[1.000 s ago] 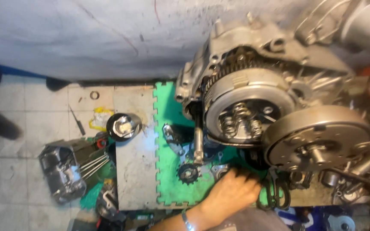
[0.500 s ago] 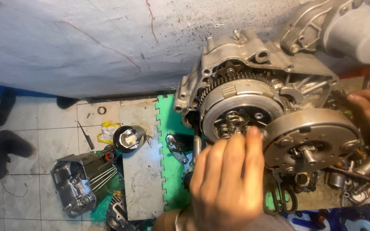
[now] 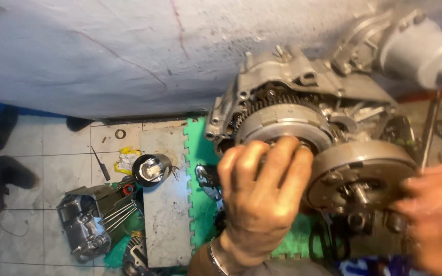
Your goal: The person assembles a motorcycle clutch on an engine mounted at a workbench. They fit a clutch plate onto the hub, install a spring, pick up a small bearing plate from the bench, align it with the clutch assembly, and press the clutch components together by hand.
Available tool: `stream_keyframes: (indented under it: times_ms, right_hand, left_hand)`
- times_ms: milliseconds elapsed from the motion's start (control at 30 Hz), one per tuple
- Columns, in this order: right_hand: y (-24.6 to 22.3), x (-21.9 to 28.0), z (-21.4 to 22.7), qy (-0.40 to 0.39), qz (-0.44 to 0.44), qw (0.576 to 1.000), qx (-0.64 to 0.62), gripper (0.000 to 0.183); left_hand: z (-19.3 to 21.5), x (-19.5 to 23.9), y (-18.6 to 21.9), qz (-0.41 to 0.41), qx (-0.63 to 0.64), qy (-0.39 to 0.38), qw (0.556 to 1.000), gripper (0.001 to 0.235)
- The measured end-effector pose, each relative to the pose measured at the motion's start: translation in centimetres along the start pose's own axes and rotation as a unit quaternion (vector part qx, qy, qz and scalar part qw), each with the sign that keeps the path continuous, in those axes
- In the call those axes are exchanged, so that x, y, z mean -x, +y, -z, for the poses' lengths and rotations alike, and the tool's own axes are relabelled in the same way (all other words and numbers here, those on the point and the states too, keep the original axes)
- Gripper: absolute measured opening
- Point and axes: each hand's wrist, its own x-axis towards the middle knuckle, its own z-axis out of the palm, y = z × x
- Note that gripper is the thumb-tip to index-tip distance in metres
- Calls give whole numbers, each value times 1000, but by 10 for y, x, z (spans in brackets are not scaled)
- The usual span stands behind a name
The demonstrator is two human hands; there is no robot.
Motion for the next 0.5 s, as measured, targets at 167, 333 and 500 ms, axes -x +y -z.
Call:
stream_keyframes:
  times_ms: [167,333,500]
  right_hand:
    - [-94,-56,2,-6,134,988,79,27]
    - [-90,-48,-5,-43,64,993,85,56]
    - [-79,-43,-9,-29,50,995,82,63]
  left_hand:
    - [3,1,-5,54,44,-22,997,24]
    - [6,-6,-11,22,58,-56,997,28]
    - [-5,-2,-8,-7,24,-52,998,23]
